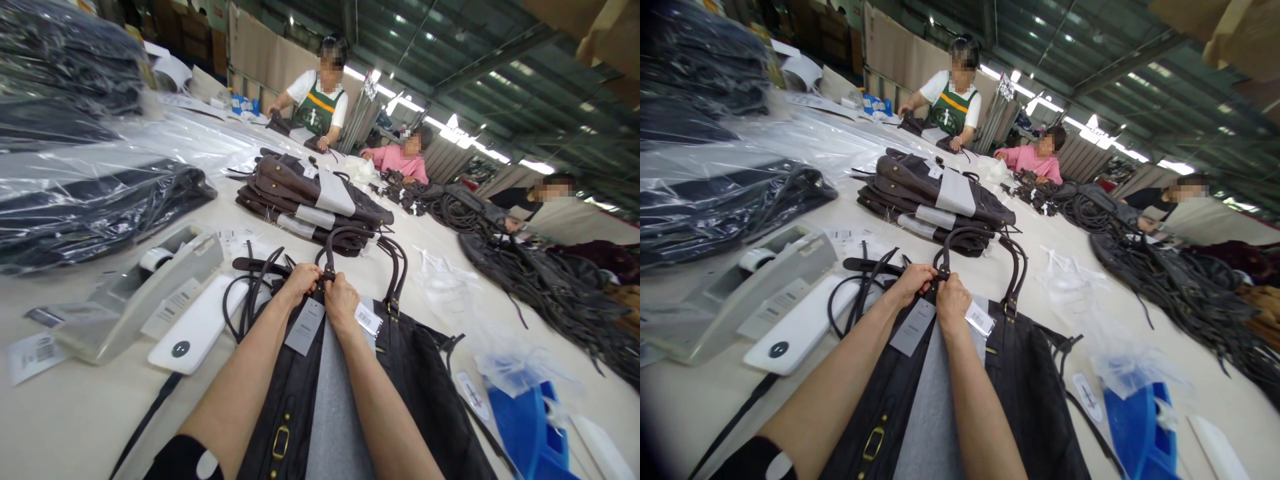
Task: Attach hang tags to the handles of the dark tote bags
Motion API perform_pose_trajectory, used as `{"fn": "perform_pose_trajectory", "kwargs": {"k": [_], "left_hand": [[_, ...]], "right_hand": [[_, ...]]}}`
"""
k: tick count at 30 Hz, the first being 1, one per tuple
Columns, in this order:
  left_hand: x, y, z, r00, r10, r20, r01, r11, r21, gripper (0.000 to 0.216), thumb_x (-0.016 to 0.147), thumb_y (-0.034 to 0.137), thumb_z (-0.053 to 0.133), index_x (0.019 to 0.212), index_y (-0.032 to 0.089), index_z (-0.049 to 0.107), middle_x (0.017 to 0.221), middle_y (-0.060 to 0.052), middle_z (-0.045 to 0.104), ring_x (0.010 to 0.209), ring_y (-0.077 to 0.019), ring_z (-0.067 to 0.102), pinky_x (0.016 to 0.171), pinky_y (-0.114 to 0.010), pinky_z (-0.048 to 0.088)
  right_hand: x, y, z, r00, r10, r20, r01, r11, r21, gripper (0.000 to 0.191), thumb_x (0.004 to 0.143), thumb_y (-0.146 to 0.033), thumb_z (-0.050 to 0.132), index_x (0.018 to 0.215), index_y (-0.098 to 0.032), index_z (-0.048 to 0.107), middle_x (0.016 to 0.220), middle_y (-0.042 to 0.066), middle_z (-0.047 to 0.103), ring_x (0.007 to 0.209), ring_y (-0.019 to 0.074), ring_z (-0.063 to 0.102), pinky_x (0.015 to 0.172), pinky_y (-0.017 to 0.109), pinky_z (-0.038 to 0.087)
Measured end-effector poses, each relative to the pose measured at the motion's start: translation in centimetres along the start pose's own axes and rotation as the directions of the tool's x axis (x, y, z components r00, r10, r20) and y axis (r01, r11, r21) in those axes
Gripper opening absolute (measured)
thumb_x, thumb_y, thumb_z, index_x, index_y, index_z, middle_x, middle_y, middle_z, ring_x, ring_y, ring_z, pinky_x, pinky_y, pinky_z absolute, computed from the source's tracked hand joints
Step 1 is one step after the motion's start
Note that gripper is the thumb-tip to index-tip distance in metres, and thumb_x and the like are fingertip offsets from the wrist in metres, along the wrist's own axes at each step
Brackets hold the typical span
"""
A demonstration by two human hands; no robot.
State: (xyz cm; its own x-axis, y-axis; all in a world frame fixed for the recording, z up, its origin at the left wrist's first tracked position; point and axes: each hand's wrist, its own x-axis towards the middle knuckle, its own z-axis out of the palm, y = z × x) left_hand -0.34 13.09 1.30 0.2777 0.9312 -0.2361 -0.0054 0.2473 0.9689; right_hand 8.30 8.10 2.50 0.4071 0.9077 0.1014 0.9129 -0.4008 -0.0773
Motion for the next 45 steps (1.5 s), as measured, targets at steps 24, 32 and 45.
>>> {"fn": "perform_pose_trajectory", "kwargs": {"k": [24, 32, 45], "left_hand": [[0.8, -1.7, 0.4, 0.969, 0.237, -0.076, -0.217, 0.955, 0.202, 0.011, 0.055, 0.006, 0.053, 0.058, 0.015, 0.049, 0.049, 0.006, 0.046, 0.047, -0.0074, 0.041, 0.047, -0.019, 0.031], [0.4, -1.3, 1.0, 0.938, 0.329, -0.110, -0.233, 0.831, 0.506, 0.013, 0.064, 0.009, 0.047, 0.069, 0.019, 0.055, 0.064, 0.001, 0.058, 0.063, -0.0133, 0.052, 0.060, -0.023, 0.036], [0.5, -1.4, 0.4, 0.968, 0.242, -0.059, -0.205, 0.908, 0.364, 0.025, 0.059, 0.014, 0.047, 0.074, 0.014, 0.068, 0.061, -0.001, 0.062, 0.059, -0.0123, 0.053, 0.052, -0.020, 0.036]], "right_hand": [[0.1, 0.4, 0.2, 1.000, 0.003, -0.005, -0.002, 0.999, 0.041, 0.020, 0.087, -0.032, 0.039, 0.093, -0.017, 0.052, 0.080, 0.008, 0.064, 0.075, 0.0193, 0.061, 0.065, 0.027, 0.038], [-0.2, 0.7, 0.4, 0.999, -0.024, -0.039, 0.028, 0.995, 0.097, 0.021, 0.087, -0.035, 0.039, 0.092, -0.020, 0.053, 0.077, 0.004, 0.064, 0.072, 0.0194, 0.060, 0.062, 0.027, 0.036], [-0.1, 1.2, 0.5, 0.999, -0.017, -0.050, 0.028, 0.973, 0.231, 0.020, 0.080, -0.032, 0.046, 0.092, -0.021, 0.056, 0.073, 0.002, 0.062, 0.073, 0.0190, 0.057, 0.063, 0.026, 0.035]]}}
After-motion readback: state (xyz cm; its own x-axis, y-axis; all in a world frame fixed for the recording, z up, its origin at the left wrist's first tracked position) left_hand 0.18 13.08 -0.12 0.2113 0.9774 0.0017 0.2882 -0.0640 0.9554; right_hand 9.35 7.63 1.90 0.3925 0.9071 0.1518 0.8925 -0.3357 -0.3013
